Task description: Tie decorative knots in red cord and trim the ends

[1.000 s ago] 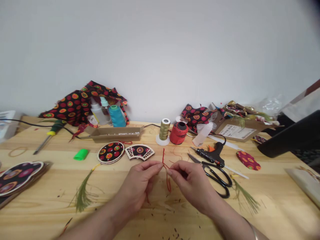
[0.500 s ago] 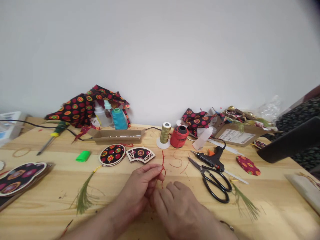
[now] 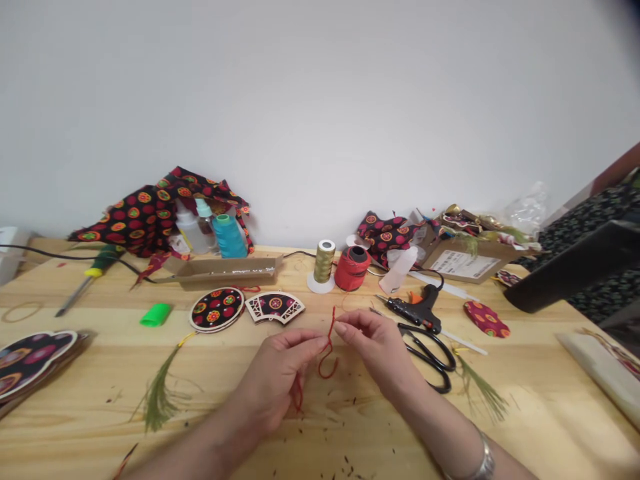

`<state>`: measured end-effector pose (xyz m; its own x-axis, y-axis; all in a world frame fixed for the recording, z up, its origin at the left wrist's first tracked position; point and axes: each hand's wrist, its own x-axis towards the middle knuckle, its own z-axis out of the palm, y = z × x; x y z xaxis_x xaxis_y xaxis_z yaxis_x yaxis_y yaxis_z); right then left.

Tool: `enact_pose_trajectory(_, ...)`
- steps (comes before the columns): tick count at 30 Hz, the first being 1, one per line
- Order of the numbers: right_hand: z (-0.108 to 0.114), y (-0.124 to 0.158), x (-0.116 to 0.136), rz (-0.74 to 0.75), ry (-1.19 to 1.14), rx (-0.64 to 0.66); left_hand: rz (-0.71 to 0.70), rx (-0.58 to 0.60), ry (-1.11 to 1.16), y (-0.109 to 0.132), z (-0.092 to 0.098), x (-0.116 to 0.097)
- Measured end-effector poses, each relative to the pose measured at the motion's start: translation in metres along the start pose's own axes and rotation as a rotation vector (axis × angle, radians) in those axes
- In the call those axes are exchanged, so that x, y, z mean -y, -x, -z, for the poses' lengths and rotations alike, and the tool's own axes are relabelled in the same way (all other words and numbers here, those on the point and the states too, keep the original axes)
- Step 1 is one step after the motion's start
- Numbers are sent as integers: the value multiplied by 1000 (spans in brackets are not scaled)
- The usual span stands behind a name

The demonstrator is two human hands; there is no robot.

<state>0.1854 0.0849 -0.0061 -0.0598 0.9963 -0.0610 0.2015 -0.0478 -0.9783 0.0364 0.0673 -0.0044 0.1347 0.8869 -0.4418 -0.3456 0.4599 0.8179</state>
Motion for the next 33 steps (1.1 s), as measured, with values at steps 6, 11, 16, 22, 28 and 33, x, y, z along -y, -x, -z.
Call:
enact_pose_trajectory(6, -3, 1, 1, -49, -153, 48, -19, 38, -273, 0, 2, 4)
enact_pose_trajectory(11, -2, 2, -1, -8, -293, 61, 7, 61, -327, 1, 2, 6)
enact_pose_trajectory(16, -5, 2, 0, -19, -363, 95, -98, 68, -326, 3, 2, 5)
enact_pose_trajectory(22, -7, 3, -1, -161, -567, 258, -75, -15, -252, 1, 0, 4)
enact_pose_trajectory(28, -8, 3, -5, -192, -570, 283, -86, -3, -184, -2, 1, 3)
enact_pose_trajectory(33, -10, 3, -5, -228, -534, 234, -82, 12, -180, -2, 2, 4)
